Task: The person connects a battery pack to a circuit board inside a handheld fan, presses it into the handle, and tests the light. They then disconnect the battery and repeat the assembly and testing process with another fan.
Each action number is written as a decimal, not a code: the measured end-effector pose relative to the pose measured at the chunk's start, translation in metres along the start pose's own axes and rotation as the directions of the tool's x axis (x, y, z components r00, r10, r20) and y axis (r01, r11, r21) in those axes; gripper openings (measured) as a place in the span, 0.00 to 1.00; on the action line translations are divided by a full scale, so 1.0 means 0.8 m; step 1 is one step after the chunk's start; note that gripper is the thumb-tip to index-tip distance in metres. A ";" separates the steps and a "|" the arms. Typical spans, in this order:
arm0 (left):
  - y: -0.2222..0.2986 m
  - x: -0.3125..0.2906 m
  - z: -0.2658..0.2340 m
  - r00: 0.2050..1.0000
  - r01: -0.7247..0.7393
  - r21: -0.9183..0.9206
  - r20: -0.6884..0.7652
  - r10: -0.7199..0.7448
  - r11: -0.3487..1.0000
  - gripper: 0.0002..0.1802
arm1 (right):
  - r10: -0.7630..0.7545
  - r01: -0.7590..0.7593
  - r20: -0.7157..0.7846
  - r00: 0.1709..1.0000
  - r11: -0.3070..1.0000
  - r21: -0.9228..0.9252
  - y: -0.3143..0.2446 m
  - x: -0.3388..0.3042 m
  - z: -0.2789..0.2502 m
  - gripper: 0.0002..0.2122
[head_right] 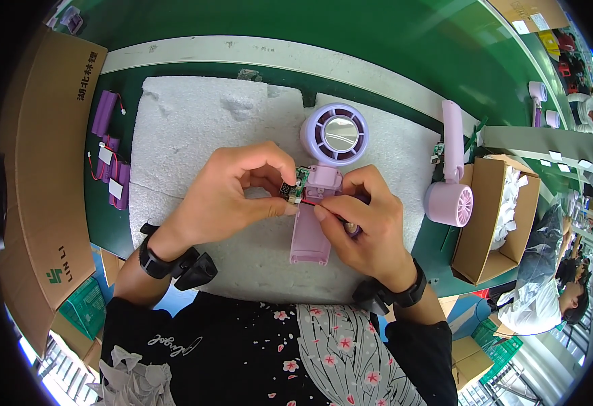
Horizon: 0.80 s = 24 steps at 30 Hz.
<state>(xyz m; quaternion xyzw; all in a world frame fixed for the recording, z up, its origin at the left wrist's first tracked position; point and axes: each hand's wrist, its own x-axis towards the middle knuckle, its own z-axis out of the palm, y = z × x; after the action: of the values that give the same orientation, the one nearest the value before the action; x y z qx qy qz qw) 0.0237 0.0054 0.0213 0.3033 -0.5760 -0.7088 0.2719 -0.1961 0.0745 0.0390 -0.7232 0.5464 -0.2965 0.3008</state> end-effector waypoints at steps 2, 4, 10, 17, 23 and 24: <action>-0.001 0.000 0.000 1.000 -0.027 -0.001 0.004 0.027 1.000 0.18 | -0.001 0.001 0.002 1.000 1.000 0.003 0.000 0.000 0.001 0.06; 0.000 0.000 0.000 1.000 -0.022 0.000 0.000 0.022 1.000 0.18 | -0.007 0.007 0.000 1.000 1.000 -0.010 0.000 0.001 0.001 0.06; 0.000 0.001 0.001 0.999 0.040 -0.063 -0.006 -0.040 0.997 0.17 | -0.057 0.056 -0.016 0.998 0.997 -0.061 -0.001 0.002 0.004 0.07; -0.006 0.003 0.006 0.989 -0.132 0.109 -0.048 0.138 0.985 0.20 | -0.184 0.186 0.031 0.982 0.976 -0.109 0.004 0.004 -0.002 0.07; -0.004 0.004 0.012 0.951 -0.271 0.376 -0.037 0.307 0.886 0.20 | -0.170 0.150 -0.123 0.978 0.977 -0.154 0.003 0.008 0.011 0.14; -0.006 0.004 0.013 0.932 -0.310 0.425 -0.039 0.360 0.850 0.20 | -0.146 0.117 -0.188 0.971 0.981 -0.156 -0.003 0.010 0.016 0.15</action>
<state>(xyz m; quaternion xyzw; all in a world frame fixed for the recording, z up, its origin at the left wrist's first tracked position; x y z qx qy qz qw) 0.0135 0.0108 0.0181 0.2895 -0.7393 -0.4939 0.3546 -0.1833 0.0683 0.0334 -0.7444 0.5444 -0.3464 0.1717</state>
